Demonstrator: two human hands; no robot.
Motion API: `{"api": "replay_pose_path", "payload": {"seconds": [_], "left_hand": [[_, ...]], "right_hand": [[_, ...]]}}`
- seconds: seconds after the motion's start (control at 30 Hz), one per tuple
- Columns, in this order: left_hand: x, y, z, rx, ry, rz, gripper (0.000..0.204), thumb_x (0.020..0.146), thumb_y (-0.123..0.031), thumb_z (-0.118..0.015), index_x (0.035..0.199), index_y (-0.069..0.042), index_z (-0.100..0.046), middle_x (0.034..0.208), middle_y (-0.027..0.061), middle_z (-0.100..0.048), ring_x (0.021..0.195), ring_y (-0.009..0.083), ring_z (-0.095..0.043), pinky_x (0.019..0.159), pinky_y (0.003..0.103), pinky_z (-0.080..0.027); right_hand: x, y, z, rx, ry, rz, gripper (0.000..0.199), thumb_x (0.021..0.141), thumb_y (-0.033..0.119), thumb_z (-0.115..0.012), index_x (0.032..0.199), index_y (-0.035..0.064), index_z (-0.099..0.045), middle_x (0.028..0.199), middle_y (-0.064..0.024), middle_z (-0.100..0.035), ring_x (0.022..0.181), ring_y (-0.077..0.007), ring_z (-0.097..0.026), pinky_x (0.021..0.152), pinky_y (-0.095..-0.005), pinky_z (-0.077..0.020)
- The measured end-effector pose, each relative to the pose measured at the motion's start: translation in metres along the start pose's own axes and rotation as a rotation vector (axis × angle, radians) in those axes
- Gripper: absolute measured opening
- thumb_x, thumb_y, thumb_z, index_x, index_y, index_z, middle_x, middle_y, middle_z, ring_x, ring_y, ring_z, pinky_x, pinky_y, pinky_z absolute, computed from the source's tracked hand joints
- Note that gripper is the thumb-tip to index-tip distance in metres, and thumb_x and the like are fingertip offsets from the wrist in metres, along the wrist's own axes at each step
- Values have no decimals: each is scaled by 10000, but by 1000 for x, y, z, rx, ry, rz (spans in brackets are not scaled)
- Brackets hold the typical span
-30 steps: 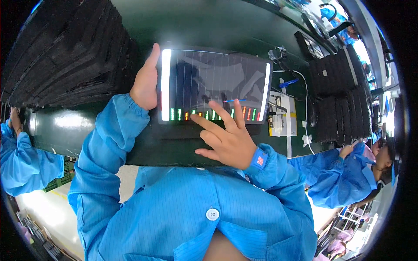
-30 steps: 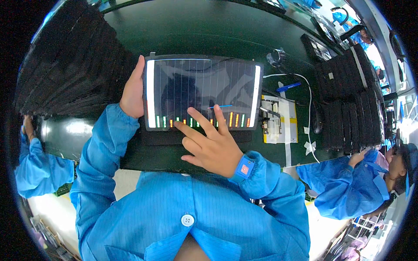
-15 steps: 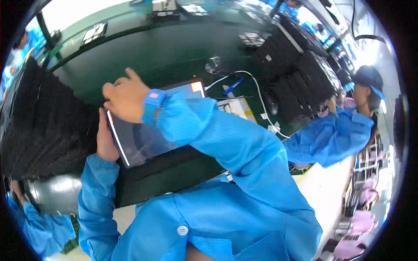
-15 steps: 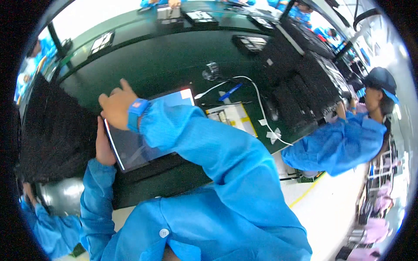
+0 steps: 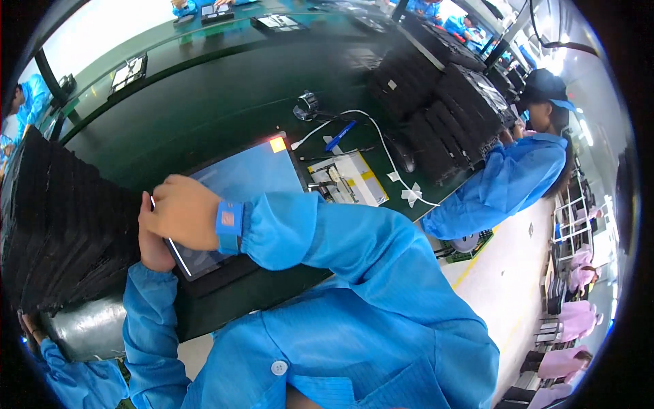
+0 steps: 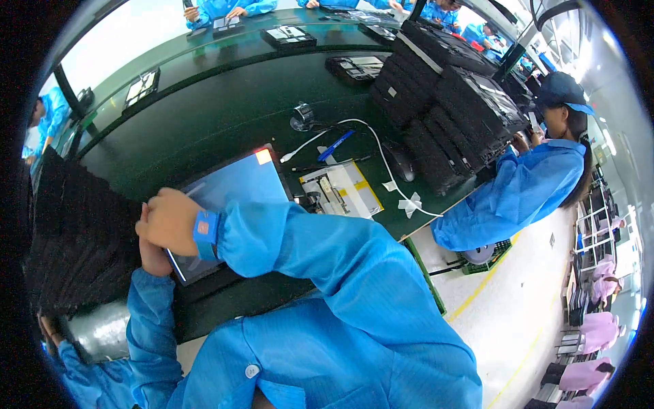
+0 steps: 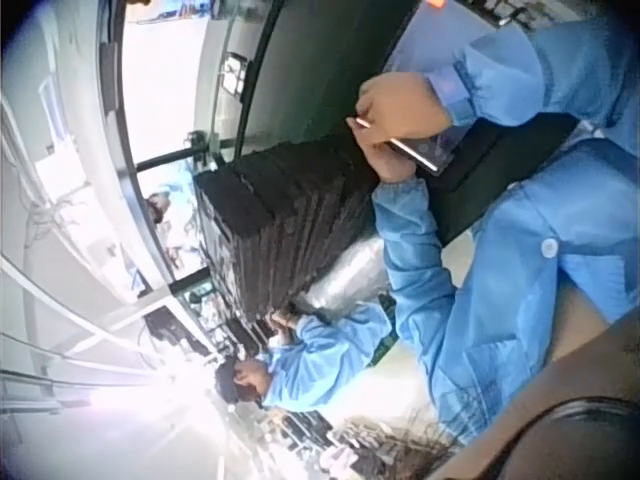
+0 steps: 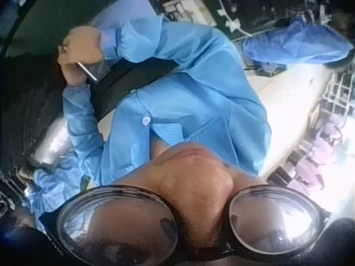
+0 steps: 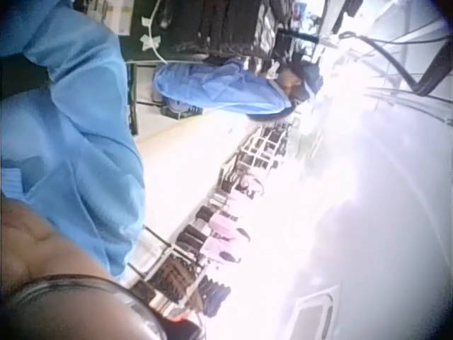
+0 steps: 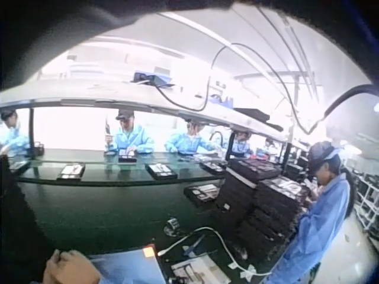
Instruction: Testing the screen and digitizer of tablet devices on an assembly line.
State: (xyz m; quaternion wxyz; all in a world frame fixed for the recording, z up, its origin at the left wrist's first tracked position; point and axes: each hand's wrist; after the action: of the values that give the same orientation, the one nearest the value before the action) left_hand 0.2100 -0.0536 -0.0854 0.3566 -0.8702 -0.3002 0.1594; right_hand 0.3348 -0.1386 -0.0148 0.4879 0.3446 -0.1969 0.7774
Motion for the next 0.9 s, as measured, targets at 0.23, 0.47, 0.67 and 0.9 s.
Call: {"api": "replay_pose_path", "payload": {"seconds": [0.23, 0.47, 0.67, 0.9], "left_hand": [[-18, -5, 13, 703, 188, -160, 358, 941, -223, -317, 1222, -46, -451, 1094, 106, -559, 1042, 216, -530, 887, 320, -430], [-9, -12, -22, 223, 105, 98, 336, 784, -126, -534, 1096, -1, -520, 1022, 119, -582, 985, 233, -559, 840, 318, -450], [-10, -8, -1, 146, 62, 94, 339, 761, -110, -595, 1083, -28, -533, 1006, 146, -602, 933, 274, -593, 836, 340, -462], [-3, -14, -11, 1960, 161, -764, 207, 904, -161, -472, 1011, -47, -606, 981, 125, -647, 934, 263, -611, 1069, 436, -231]], "right_hand": [[-10, 44, 3, -158, 43, -161, 258, 648, 114, -590, 895, 44, -614, 770, -102, -605, 736, -241, -592, 631, -349, -498], [-65, 23, 101, -7, 421, -291, 637, 667, 287, -742, 1232, 121, -500, 1239, -130, -488, 1158, -315, -425, 982, -461, -339], [-113, -16, 138, -214, 550, -577, 551, 764, 171, -683, 1271, 104, -476, 975, -122, -604, 892, -260, -563, 823, -381, -454], [-108, 4, 122, 75, 644, -275, 382, 845, 117, -582, 1222, 95, -525, 841, -96, -630, 730, -223, -599, 681, -322, -504]]}}
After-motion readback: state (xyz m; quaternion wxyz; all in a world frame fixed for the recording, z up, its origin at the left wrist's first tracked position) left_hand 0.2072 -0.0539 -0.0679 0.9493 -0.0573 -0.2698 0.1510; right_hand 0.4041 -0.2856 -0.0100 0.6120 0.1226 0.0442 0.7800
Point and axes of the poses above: each hand's wrist, its own x-axis towards the middle knuckle, its own z-axis out of the back of the hand, y = z × x
